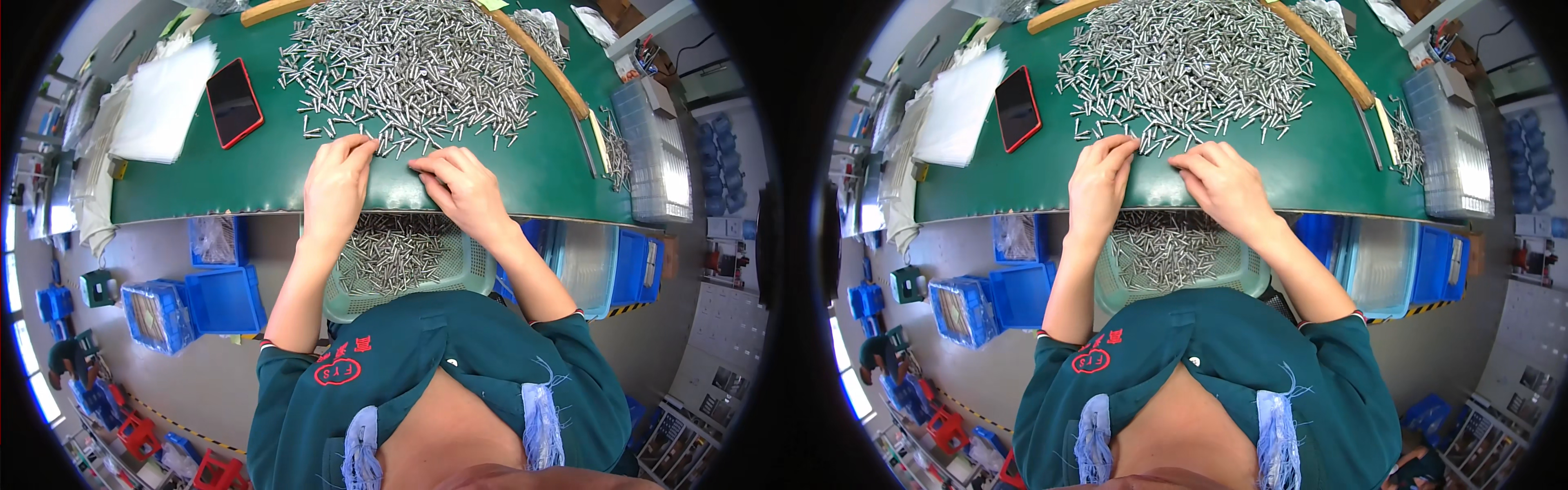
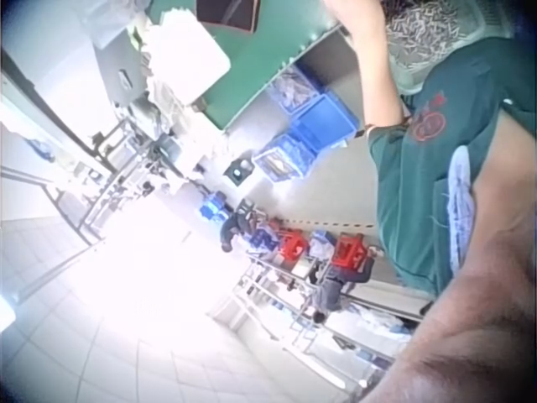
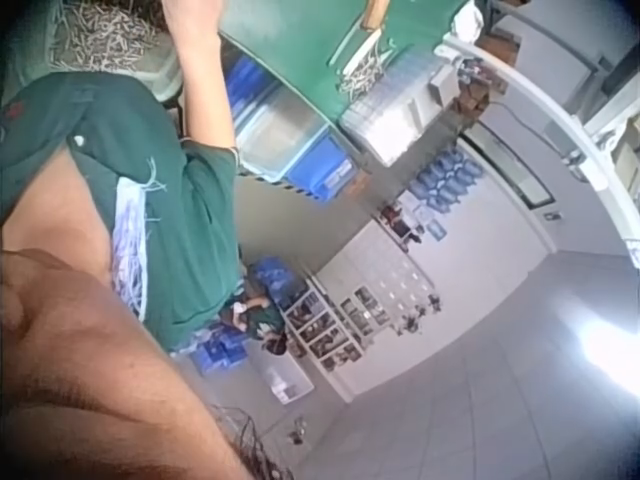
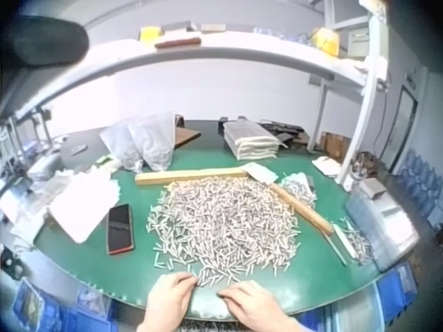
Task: Sorting and inspecting small metal pins at an industrial workbench.
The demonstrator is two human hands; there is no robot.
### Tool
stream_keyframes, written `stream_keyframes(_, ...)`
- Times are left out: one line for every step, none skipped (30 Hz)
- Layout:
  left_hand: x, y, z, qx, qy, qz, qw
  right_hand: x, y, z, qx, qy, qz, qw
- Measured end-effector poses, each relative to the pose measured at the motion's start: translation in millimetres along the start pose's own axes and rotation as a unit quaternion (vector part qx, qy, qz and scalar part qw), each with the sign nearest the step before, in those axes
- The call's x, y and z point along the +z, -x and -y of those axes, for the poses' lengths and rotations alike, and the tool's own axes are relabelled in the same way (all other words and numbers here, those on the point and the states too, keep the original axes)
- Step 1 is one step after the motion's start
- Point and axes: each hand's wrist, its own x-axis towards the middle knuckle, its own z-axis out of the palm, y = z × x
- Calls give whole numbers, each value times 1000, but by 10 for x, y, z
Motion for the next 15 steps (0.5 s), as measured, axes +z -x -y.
stream_keyframes(7, 5, -8, 0, 0, 0, 1000, 7, 1, -1, 0, 0, 0, 1000)
stream_keyframes(19, 4, -23, 6, -7, 10, 1000, 11, 4, -12, 4, 2, -5, 1000)
stream_keyframes(27, 7, -40, 12, -15, 20, 1000, 12, 6, -19, 8, 4, -10, 1000)
stream_keyframes(24, 30, -65, 7, -14, 31, 999, 5, 5, -18, 8, 4, -10, 1000)
stream_keyframes(19, 57, -90, 12, -12, 36, 999, 1, 4, -12, 15, 0, -3, 1000)
stream_keyframes(10, 85, -118, 17, -10, 42, 999, -3, 3, -4, 22, -5, 4, 1000)
stream_keyframes(-11, 107, -152, 27, -1, 51, 998, -9, -4, 7, 22, -6, 5, 1000)
stream_keyframes(-24, 135, -184, 36, 6, 60, 998, -19, -13, 21, 23, -2, 11, 1000)
stream_keyframes(-39, 164, -209, 44, 13, 68, 997, -25, -16, 29, 24, 2, 18, 1000)
stream_keyframes(-57, 189, -223, 54, 16, 85, 995, -26, -8, 27, 24, 2, 18, 1000)
stream_keyframes(-71, 198, -227, 54, 16, 85, 995, -23, 7, 26, 12, 5, 28, 1000)
stream_keyframes(-82, 203, -228, 41, 33, 76, 996, -25, 19, 24, 0, 9, 38, 999)
stream_keyframes(-91, 205, -225, 27, 51, 66, 996, -40, 27, 23, 0, 9, 38, 999)
stream_keyframes(-103, 203, -207, 27, 50, 66, 996, -63, 31, 26, -8, 5, 59, 998)
stream_keyframes(-114, 194, -181, 29, 33, 72, 996, -81, 29, 35, -15, 1, 79, 997)
